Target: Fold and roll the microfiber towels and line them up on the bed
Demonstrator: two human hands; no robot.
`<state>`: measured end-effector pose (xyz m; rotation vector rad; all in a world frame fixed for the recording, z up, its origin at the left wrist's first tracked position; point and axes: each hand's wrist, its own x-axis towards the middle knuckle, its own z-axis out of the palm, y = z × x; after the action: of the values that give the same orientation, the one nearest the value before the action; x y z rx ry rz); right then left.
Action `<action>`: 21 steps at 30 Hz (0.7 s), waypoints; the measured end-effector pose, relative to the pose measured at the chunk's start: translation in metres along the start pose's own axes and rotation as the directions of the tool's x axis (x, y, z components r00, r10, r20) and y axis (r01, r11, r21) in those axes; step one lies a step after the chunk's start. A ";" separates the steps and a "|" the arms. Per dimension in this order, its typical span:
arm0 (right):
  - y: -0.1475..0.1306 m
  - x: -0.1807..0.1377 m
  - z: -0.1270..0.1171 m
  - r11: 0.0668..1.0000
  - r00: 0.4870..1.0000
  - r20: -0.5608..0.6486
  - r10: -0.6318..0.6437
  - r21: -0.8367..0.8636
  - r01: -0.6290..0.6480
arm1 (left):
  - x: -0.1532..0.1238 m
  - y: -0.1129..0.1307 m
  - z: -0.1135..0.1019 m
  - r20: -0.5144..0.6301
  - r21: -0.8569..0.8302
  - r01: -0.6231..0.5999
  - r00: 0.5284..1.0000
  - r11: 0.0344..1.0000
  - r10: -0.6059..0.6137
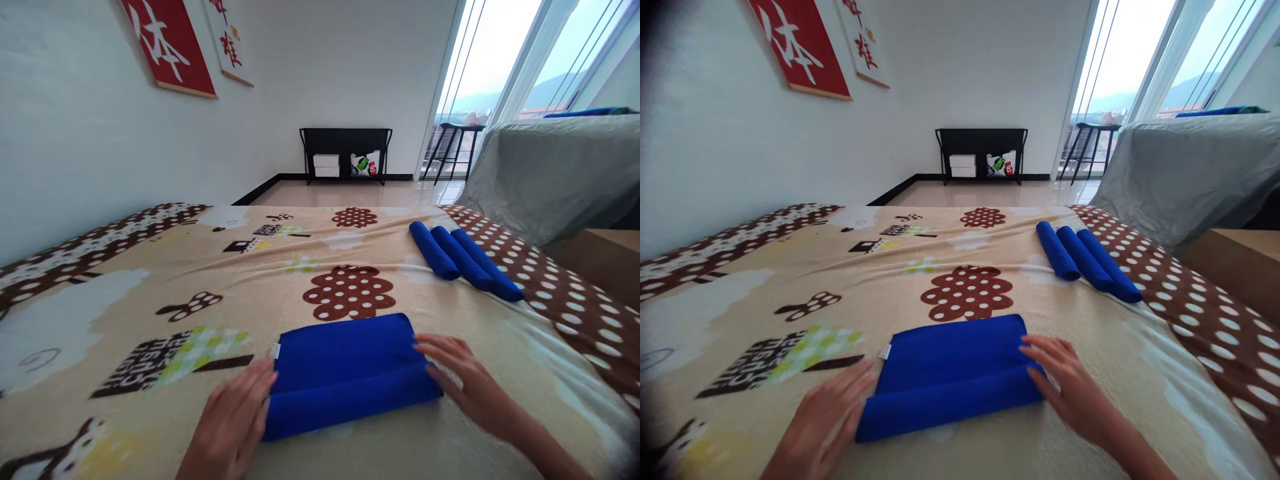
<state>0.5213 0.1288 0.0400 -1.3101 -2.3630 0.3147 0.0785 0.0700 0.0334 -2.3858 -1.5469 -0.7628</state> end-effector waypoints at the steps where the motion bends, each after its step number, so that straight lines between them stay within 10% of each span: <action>1: -0.010 -0.010 0.002 0.997 0.997 0.015 -0.075 -0.029 0.076 | -0.011 0.011 -0.002 0.000 0.035 -0.077 0.997 0.996 0.077; 4: -0.031 -0.027 0.018 0.971 0.979 0.009 -0.201 -0.132 0.201 | -0.026 0.035 0.003 0.051 0.086 -0.184 0.982 0.979 0.180; 12: -0.041 0.007 0.037 0.979 0.981 -0.142 -0.133 -0.172 0.108 | 0.018 0.049 0.027 0.045 0.134 0.048 0.997 0.990 -0.055; 18: -0.057 -0.009 0.024 0.997 0.998 -0.058 -0.039 -0.071 0.035 | 0.002 0.053 0.012 0.153 0.116 0.080 0.983 0.990 -0.098; 21: -0.075 -0.007 0.041 0.983 0.976 -0.208 -0.056 -0.182 0.018 | 0.005 0.074 0.019 0.032 0.245 0.136 0.988 0.960 -0.148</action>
<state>0.4491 0.0829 0.0306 -1.3056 -2.2717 -0.0506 0.1516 0.0498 0.0281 -2.1517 -1.7363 -0.5075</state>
